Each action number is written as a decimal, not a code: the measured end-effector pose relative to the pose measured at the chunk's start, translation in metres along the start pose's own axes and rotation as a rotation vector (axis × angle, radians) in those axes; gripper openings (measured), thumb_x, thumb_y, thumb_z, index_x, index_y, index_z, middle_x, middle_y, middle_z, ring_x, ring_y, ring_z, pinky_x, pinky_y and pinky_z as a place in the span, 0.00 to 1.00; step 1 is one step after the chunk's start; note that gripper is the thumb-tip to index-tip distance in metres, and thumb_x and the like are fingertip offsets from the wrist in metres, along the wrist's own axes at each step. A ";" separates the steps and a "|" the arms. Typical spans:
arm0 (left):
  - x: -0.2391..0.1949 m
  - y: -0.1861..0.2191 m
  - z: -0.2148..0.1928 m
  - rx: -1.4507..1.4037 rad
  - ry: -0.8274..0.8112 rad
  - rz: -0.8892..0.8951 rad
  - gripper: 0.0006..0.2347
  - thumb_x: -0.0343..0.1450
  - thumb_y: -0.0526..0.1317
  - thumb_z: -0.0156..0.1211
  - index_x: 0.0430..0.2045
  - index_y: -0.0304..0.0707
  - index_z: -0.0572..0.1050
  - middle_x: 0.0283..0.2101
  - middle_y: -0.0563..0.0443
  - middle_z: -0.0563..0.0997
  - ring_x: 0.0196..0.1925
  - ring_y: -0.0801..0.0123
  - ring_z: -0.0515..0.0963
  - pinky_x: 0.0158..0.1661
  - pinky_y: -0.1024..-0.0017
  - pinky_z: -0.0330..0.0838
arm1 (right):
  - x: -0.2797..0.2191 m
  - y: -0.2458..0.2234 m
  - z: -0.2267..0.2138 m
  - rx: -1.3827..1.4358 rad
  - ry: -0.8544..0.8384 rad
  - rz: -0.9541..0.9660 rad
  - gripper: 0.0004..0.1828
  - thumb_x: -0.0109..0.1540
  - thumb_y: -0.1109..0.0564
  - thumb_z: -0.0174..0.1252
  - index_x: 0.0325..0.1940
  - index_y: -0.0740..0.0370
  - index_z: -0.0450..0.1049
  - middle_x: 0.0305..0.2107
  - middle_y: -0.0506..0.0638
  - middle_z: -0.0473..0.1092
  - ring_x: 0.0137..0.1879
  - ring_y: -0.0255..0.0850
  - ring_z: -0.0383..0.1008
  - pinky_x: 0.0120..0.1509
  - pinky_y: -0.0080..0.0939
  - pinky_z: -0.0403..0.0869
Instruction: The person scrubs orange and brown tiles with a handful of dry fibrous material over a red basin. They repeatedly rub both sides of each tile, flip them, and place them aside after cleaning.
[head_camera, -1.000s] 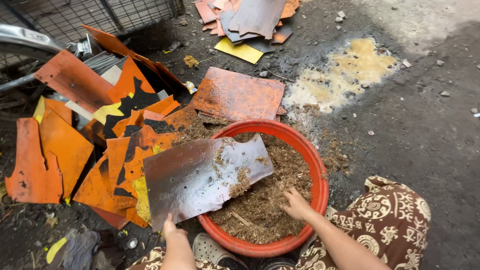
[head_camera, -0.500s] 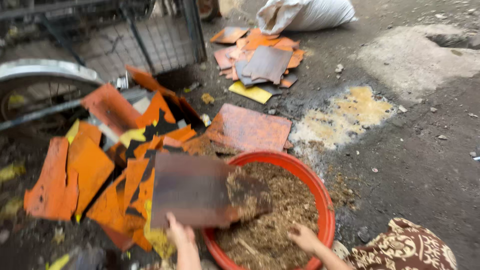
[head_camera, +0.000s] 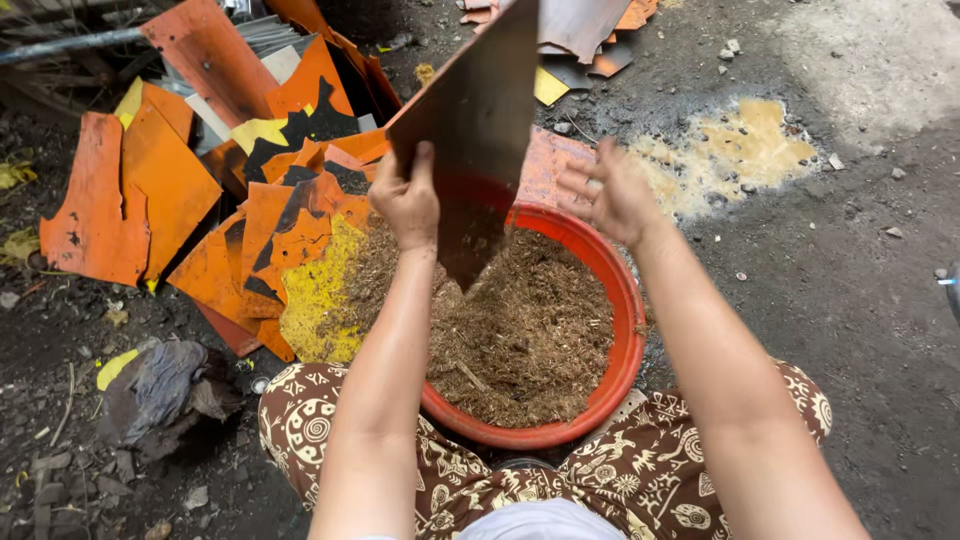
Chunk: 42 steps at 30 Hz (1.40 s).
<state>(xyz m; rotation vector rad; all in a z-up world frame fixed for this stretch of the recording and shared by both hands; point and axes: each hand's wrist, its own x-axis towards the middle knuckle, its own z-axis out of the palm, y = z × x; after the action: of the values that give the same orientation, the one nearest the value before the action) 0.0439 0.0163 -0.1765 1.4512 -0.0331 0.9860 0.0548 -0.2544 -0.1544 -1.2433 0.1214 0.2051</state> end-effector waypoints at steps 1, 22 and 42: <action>0.007 0.013 0.007 0.009 -0.050 0.046 0.08 0.74 0.39 0.67 0.41 0.32 0.83 0.37 0.50 0.86 0.34 0.74 0.80 0.36 0.76 0.72 | -0.004 -0.023 0.003 0.086 -0.010 -0.031 0.50 0.65 0.29 0.37 0.79 0.54 0.24 0.72 0.73 0.49 0.74 0.66 0.63 0.68 0.68 0.70; -0.029 0.032 -0.002 -0.494 -0.317 0.188 0.17 0.73 0.46 0.43 0.53 0.53 0.76 0.67 0.49 0.65 0.77 0.67 0.58 0.75 0.64 0.52 | -0.052 0.019 -0.092 0.927 0.006 -0.223 0.08 0.57 0.58 0.51 0.38 0.65 0.69 0.37 0.59 0.68 0.56 0.56 0.70 0.70 0.73 0.76; -0.219 -0.244 -0.149 0.033 -0.141 -1.348 0.33 0.71 0.53 0.63 0.69 0.46 0.54 0.65 0.44 0.66 0.63 0.50 0.72 0.60 0.49 0.71 | -0.077 0.347 -0.152 0.073 0.142 0.589 0.19 0.68 0.63 0.48 0.63 0.55 0.68 0.50 0.50 0.74 0.49 0.43 0.77 0.60 0.55 0.78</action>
<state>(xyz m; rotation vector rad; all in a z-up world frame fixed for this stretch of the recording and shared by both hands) -0.0333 0.0668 -0.5243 1.1827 0.7634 -0.2249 -0.0935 -0.2988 -0.5090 -1.1224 0.6151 0.6156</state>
